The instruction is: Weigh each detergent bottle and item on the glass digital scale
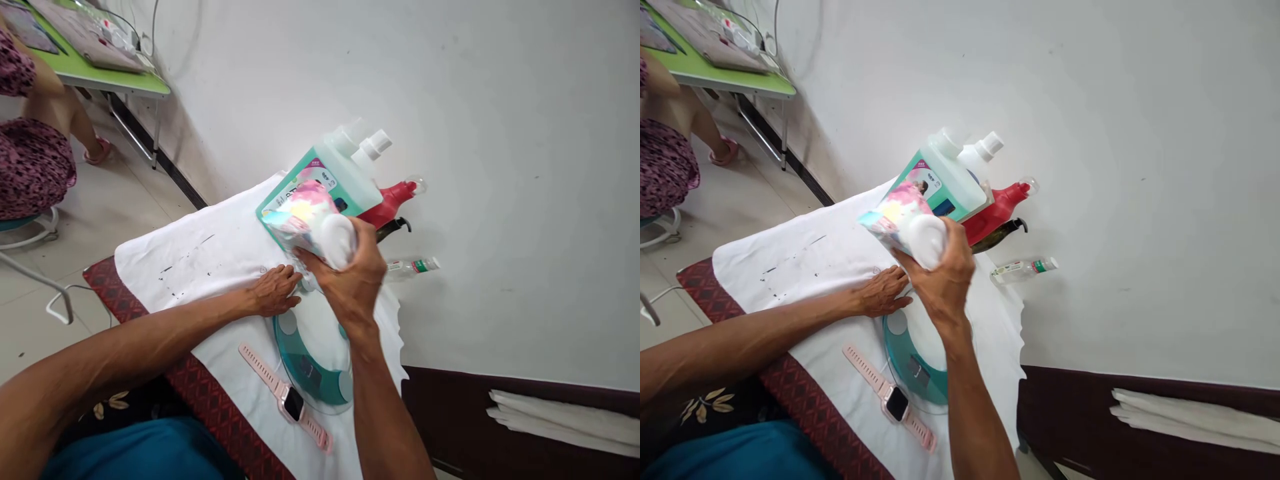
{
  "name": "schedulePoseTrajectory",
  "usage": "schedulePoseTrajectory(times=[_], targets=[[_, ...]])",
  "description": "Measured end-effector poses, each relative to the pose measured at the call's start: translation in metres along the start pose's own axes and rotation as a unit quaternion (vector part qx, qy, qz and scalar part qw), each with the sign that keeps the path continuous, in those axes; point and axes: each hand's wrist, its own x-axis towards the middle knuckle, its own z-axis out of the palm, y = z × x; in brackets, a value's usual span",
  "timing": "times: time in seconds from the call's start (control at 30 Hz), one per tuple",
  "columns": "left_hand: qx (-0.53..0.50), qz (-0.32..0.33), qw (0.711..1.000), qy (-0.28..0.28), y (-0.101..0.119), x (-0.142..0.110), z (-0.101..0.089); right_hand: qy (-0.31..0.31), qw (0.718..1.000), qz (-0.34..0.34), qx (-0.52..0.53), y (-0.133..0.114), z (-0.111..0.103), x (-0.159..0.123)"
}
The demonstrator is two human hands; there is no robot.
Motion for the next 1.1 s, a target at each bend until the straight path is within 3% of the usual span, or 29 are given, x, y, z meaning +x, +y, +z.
schedulePoseTrajectory(times=[0.1,0.2,0.33,0.5,0.57,0.67,0.8,0.87,0.93,1.0,1.1], targets=[[0.023,-0.017,0.999,-0.043,0.008,-0.001,-0.012,0.000,0.995,0.092,-0.035,0.020,-0.045,-0.025],[0.024,-0.020,0.999,-0.041,0.012,-0.001,-0.017,-0.015,0.980,0.184,-0.069,0.045,-0.068,-0.059],[0.026,0.001,0.999,-0.023,0.009,-0.001,-0.014,-0.034,0.961,0.268,-0.062,0.067,-0.072,-0.099],[0.032,0.025,0.999,-0.003,0.001,0.000,-0.010,-0.106,0.940,0.322,0.034,0.072,-0.072,-0.125],[0.027,0.032,0.999,-0.002,0.000,-0.001,-0.010,-0.059,0.944,0.311,0.093,0.078,-0.080,-0.132],[0.028,0.034,0.999,-0.001,0.000,-0.001,-0.010,0.071,0.937,0.316,0.133,0.097,-0.091,-0.151],[0.034,0.032,0.999,-0.006,0.001,-0.001,-0.011,0.206,0.858,0.446,0.151,0.133,-0.082,-0.197],[0.032,0.031,0.999,-0.008,0.001,-0.001,-0.012,0.232,0.820,0.495,0.171,0.146,-0.070,-0.221],[0.029,0.029,0.999,-0.007,0.001,-0.001,-0.012,0.243,0.802,0.511,0.190,0.154,-0.059,-0.236],[0.024,0.028,0.999,-0.005,0.002,-0.001,-0.013,0.237,0.801,0.508,0.211,0.156,-0.051,-0.242],[0.021,0.023,0.999,-0.006,0.003,0.000,-0.015,0.185,0.824,0.498,0.198,0.155,-0.049,-0.241]])
